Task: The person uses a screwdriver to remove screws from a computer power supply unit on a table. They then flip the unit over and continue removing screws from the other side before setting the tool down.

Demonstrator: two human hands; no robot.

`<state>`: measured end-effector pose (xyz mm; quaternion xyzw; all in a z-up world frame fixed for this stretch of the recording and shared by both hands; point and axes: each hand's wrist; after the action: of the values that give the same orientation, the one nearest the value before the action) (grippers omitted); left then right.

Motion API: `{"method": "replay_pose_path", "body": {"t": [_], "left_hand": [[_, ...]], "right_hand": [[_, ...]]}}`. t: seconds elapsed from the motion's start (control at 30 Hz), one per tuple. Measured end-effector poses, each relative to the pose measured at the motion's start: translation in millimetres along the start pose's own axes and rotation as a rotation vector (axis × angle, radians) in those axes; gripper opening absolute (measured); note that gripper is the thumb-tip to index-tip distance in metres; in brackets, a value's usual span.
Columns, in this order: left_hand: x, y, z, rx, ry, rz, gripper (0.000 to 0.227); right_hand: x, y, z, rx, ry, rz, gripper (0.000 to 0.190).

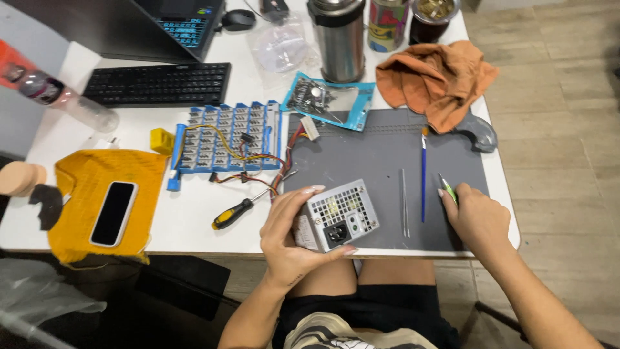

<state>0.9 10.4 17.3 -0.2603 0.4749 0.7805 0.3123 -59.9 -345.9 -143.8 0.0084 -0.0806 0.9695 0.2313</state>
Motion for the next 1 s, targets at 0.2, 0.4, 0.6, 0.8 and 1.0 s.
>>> {"method": "replay_pose_path", "body": {"t": [0.2, 0.4, 0.6, 0.8, 1.0], "left_hand": [[2, 9, 4, -0.028, 0.15, -0.045, 0.084], [2, 19, -12, -0.193, 0.259, -0.244, 0.08], [48, 3, -64, -0.183, 0.255, -0.317, 0.051], [75, -8, -82, -0.236, 0.209, -0.387, 0.04], [92, -15, -67, -0.224, -0.02, -0.411, 0.058]], "right_hand": [[1, -56, 74, -0.335, -0.023, -0.096, 0.067], [75, -111, 144, -1.304, -0.285, 0.267, 0.103], [102, -136, 133, -1.208, -0.14, 0.39, 0.114], [110, -122, 113, -1.3, -0.106, 0.389, 0.106], [119, -102, 85, -1.388, -0.128, 0.357, 0.108]]}}
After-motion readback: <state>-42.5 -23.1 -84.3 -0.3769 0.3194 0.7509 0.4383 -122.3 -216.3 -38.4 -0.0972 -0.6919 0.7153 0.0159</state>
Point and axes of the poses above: each hand's wrist, its own x-axis away from the middle knuckle, its own z-axis out of the back of the hand, y = z × x, and after that the axes turned 10 degrees about -x, right-handed
